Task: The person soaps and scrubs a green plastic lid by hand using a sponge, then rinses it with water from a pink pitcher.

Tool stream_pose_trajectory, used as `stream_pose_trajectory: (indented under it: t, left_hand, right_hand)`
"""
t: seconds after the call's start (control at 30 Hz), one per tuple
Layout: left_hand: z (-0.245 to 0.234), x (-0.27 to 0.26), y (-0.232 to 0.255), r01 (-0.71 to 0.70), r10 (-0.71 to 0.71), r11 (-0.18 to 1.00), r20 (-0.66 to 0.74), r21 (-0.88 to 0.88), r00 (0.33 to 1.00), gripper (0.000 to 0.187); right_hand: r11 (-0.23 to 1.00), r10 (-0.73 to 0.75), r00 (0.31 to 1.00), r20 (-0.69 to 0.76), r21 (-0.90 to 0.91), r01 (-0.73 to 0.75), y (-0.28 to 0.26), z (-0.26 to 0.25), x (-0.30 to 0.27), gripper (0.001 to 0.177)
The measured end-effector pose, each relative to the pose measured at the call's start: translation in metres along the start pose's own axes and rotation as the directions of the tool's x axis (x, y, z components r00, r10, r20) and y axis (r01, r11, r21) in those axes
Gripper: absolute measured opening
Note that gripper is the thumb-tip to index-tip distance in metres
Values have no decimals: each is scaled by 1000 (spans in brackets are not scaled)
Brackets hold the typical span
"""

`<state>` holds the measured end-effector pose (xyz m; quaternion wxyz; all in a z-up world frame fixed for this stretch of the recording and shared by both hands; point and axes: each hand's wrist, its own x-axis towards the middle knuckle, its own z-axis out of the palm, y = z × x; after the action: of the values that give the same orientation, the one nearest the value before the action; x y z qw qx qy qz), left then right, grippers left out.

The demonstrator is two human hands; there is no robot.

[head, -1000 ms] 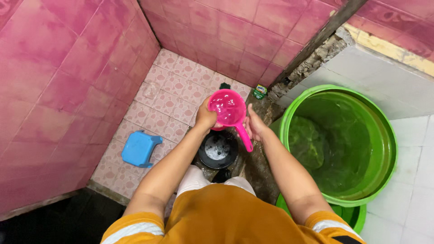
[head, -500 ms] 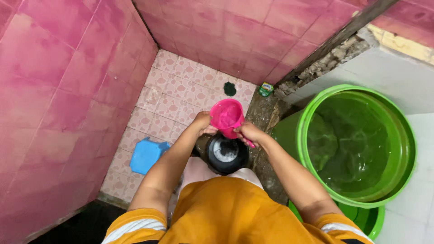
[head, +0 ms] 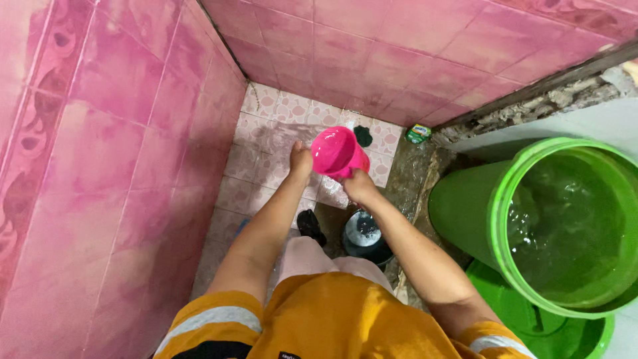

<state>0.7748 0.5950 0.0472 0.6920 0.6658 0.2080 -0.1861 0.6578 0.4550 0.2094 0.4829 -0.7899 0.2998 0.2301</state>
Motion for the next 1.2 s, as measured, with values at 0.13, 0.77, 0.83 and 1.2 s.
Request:
stream_pose_trajectory:
  t: [0.13,0.77,0.83,1.2]
  left_hand:
    - [44,12,2,-12,2,999,194,48,981,47]
    - [3,18,-30,203,-259,936,171,289,951,40]
    - [11,27,-24,236,-263,958,168,162,950,40]
    - [150,-8,-18,1,-140,962,491,272,860,35]
  right_hand:
    - [947,117,992,-57,306,-94,5,-13,5,27]
    - [979,-82,967,-243,-203,32,59,18,19,34]
    - [982,-19,974,-228,-187,-24,44,23,23,39]
    - [994,91,855,-510,-11,-113,65,-31,0,36]
